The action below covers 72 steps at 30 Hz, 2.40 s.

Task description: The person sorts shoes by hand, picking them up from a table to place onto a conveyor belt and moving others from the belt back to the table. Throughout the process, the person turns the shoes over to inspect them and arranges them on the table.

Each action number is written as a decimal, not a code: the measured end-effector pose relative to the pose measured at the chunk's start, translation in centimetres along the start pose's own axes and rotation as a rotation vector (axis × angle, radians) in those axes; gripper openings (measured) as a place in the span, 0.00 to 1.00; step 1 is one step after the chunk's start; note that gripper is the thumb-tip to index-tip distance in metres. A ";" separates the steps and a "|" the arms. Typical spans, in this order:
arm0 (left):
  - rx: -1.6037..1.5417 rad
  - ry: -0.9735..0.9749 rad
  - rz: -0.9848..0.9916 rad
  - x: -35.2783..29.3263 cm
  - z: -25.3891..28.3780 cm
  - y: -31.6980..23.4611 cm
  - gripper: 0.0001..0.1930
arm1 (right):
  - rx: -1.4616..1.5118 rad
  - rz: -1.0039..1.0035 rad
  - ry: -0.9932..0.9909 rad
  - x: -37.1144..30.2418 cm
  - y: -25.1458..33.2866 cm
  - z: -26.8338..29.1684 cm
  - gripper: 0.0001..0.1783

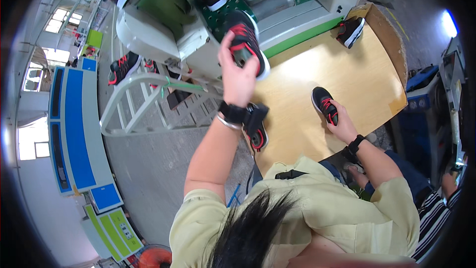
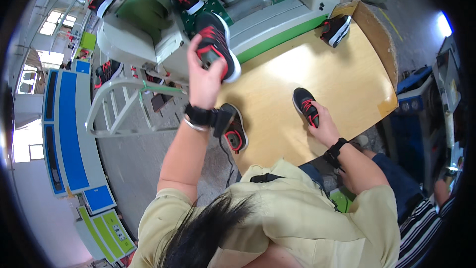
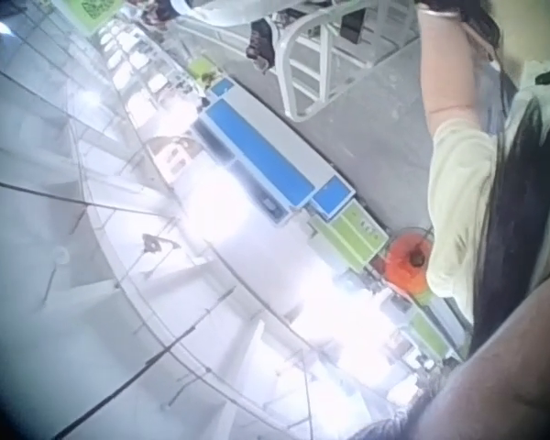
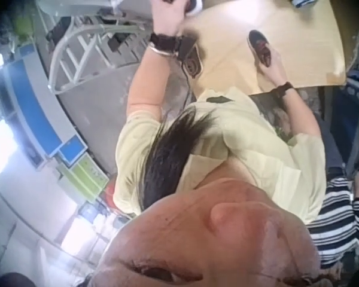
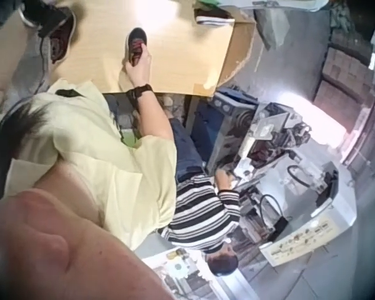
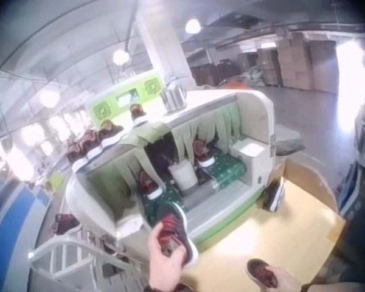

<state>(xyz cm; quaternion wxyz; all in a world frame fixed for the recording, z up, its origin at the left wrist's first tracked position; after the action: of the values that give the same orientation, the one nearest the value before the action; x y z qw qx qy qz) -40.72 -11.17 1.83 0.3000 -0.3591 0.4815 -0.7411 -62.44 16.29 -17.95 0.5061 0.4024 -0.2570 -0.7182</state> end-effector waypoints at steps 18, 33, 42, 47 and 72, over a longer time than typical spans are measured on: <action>0.111 -0.082 0.063 7.4 1.8 1.8 0.44 | -0.009 0.556 -0.900 23.3 21.5 22.6 0.31; 0.625 0.377 0.498 -18.1 2.6 9.4 0.26 | -0.423 -0.242 -0.595 19.8 -6.4 22.0 0.53; 0.510 0.237 0.663 -28.0 4.8 11.5 0.32 | -0.066 -0.154 -0.882 10.3 -12.9 19.9 0.50; -0.032 0.013 0.728 -27.5 1.6 17.2 0.49 | 0.027 0.016 -0.546 2.7 -6.6 8.0 0.50; 0.209 0.038 0.720 -25.1 -3.4 16.4 0.67 | -0.158 0.261 0.177 4.0 12.1 -10.9 0.45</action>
<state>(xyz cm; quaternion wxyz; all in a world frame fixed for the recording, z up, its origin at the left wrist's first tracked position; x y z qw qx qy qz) -27.80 4.51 -20.50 0.5673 -0.1203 0.5041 -0.6400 -47.69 8.66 -15.77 0.6460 0.3862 -0.2041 -0.6260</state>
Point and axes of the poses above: each hand's wrist, its own x-axis towards the middle knuckle, its own z-axis out of the back of the hand, y = z × x, the point moved 8 cm from there along x, towards the middle knuckle, and after that the axes turned 15 degrees about y, right-handed, at the moved point
